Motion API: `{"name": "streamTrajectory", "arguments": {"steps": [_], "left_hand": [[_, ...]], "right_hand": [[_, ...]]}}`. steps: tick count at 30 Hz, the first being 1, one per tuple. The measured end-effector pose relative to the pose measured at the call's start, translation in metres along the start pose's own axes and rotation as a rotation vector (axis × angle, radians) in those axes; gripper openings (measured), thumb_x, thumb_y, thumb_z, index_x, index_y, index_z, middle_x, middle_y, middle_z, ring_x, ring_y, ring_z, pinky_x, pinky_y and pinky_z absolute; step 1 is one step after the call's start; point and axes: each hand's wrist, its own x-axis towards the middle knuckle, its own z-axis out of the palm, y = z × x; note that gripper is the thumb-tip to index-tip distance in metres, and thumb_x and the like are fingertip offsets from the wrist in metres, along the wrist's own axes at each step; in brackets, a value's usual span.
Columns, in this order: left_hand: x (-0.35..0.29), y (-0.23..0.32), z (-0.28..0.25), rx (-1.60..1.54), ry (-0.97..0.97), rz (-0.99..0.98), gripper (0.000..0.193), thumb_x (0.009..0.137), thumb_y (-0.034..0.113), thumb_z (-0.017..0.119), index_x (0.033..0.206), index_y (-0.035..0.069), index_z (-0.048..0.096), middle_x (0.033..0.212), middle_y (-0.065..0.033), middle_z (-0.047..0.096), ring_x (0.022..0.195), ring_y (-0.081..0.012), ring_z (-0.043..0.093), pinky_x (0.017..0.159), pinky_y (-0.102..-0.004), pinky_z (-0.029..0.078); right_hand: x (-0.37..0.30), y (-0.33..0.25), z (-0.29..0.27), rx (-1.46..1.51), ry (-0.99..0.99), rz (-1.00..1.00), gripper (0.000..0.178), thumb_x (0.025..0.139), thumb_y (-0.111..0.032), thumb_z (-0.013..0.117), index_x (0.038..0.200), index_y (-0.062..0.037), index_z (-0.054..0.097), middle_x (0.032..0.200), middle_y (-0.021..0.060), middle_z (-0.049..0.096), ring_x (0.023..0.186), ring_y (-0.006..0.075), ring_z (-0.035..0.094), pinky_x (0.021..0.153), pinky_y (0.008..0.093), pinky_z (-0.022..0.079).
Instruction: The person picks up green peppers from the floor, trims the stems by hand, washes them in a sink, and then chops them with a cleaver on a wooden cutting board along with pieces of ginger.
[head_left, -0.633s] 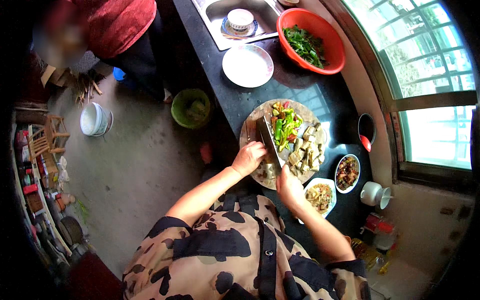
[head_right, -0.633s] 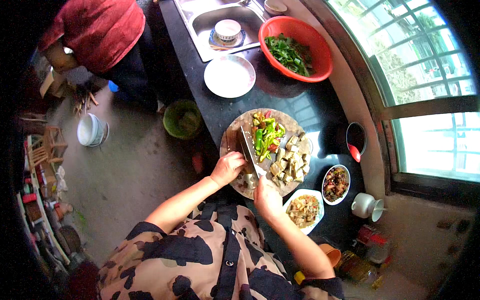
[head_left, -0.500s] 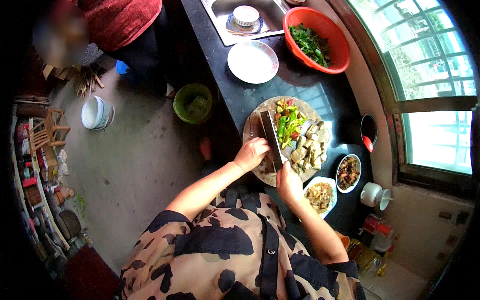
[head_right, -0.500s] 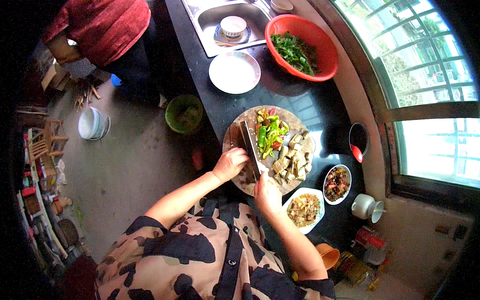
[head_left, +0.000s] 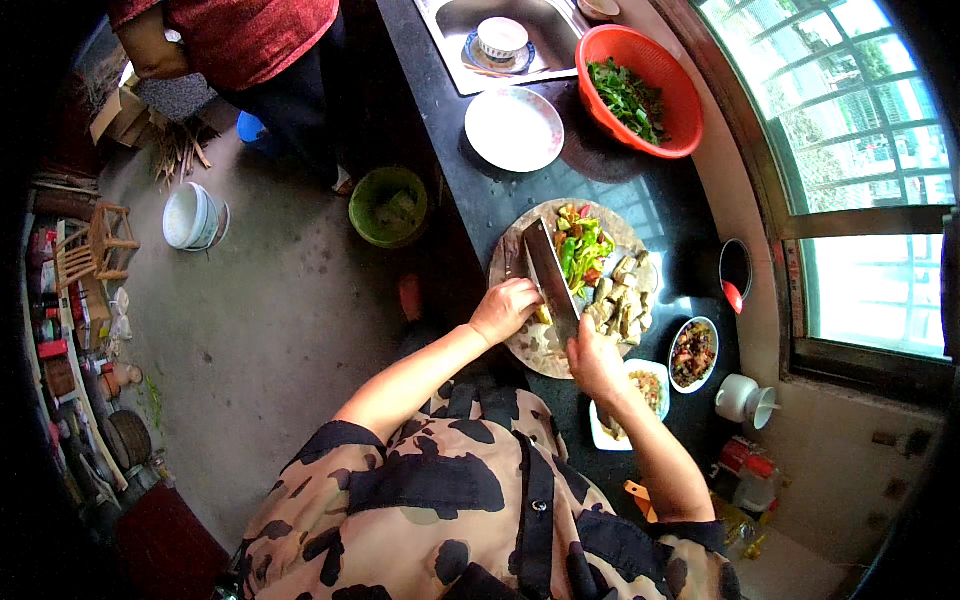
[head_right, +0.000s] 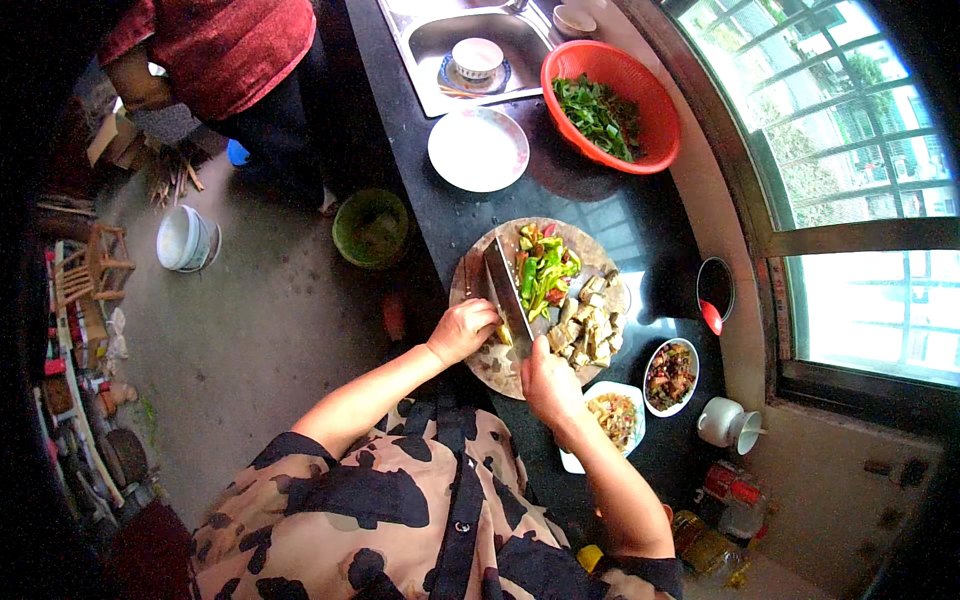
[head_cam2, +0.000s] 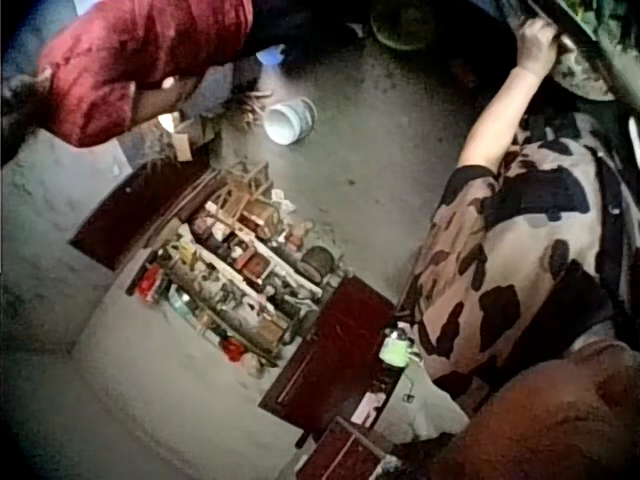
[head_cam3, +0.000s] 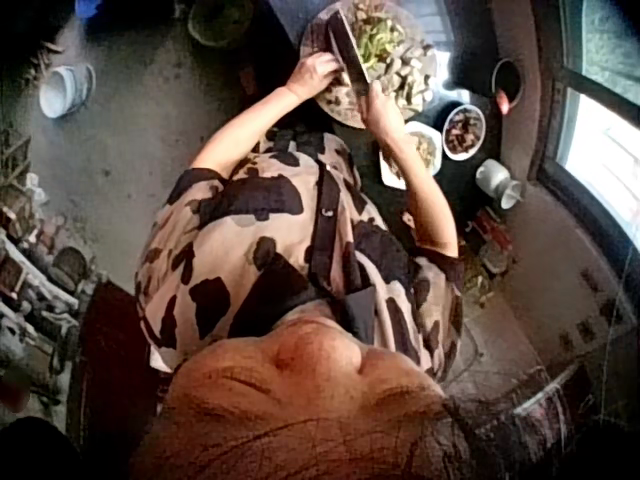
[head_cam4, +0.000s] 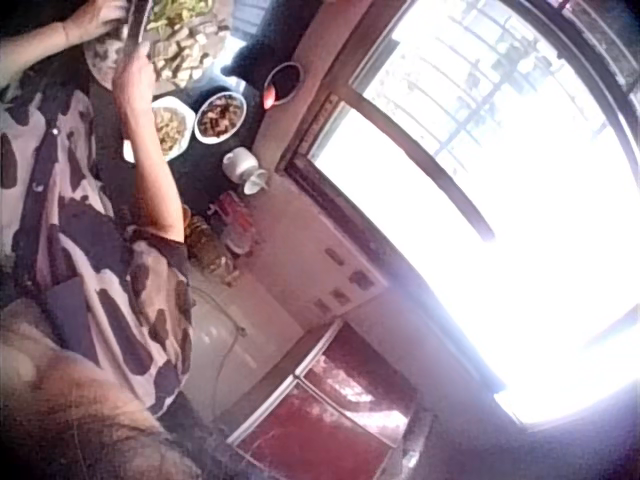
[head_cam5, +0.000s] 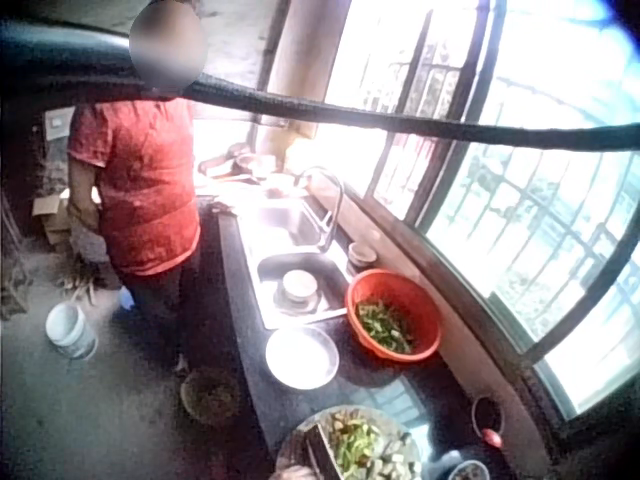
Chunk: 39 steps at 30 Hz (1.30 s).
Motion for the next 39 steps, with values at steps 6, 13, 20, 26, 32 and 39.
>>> {"name": "streamTrajectory", "arguments": {"steps": [6,13,20,26,32,39], "left_hand": [[0.002,0.001,0.003,0.0,0.017,0.001,0.007,0.069,0.005,0.062,0.075,0.004,0.059,0.079,-0.0094,0.057,0.079,-0.0283,0.058,0.071,-0.0365,0.049],[-0.002,0.001,0.001,-0.018,0.005,-0.036,0.008,0.069,0.004,0.062,0.075,0.004,0.058,0.08,-0.0093,0.056,0.079,-0.0282,0.058,0.069,-0.0359,0.049],[0.003,0.003,-0.002,0.005,-0.003,-0.005,0.007,0.069,0.003,0.062,0.074,0.005,0.057,0.08,-0.0091,0.055,0.077,-0.0278,0.058,0.068,-0.0357,0.049],[0.003,0.005,0.0,-0.01,0.016,-0.022,0.006,0.07,0.002,0.06,0.074,0.005,0.056,0.079,-0.0092,0.055,0.076,-0.0285,0.058,0.067,-0.036,0.049],[0.005,0.007,-0.005,-0.015,-0.022,-0.007,0.007,0.072,0.003,0.058,0.079,0.003,0.057,0.081,-0.0102,0.056,0.079,-0.0293,0.058,0.07,-0.0364,0.049],[0.005,0.002,-0.004,-0.02,-0.077,0.02,0.01,0.072,0.003,0.059,0.082,0.003,0.06,0.086,-0.0105,0.058,0.083,-0.028,0.059,0.072,-0.0351,0.049]], "right_hand": [[-0.005,0.006,0.046,-0.01,0.134,0.102,0.022,0.084,-0.014,0.05,0.096,0.0027,0.041,0.063,0.0242,0.058,0.06,0.0419,0.059,0.054,0.0487,0.048],[0.0,0.002,0.01,0.016,0.021,0.047,0.025,0.084,-0.014,0.05,0.097,0.0032,0.038,0.061,0.0258,0.057,0.059,0.0425,0.059,0.053,0.0508,0.048],[0.008,0.005,0.025,0.042,0.046,0.104,0.026,0.085,-0.015,0.05,0.099,0.004,0.04,0.065,0.0274,0.057,0.062,0.0448,0.057,0.055,0.0513,0.045],[-0.002,0.009,0.03,0.139,0.048,0.094,0.026,0.084,-0.013,0.05,0.1,0.0047,0.04,0.067,0.027,0.057,0.064,0.045,0.057,0.057,0.0513,0.044],[0.002,0.013,0.061,0.168,0.2,0.154,0.029,0.085,-0.014,0.051,0.104,0.0049,0.04,0.064,0.0264,0.056,0.061,0.0439,0.057,0.052,0.0486,0.045],[-0.013,0.015,0.035,0.308,0.281,0.129,0.019,0.085,-0.013,0.051,0.093,-0.0003,0.04,0.065,0.0283,0.056,0.064,0.0462,0.057,0.053,0.0511,0.044]]}}
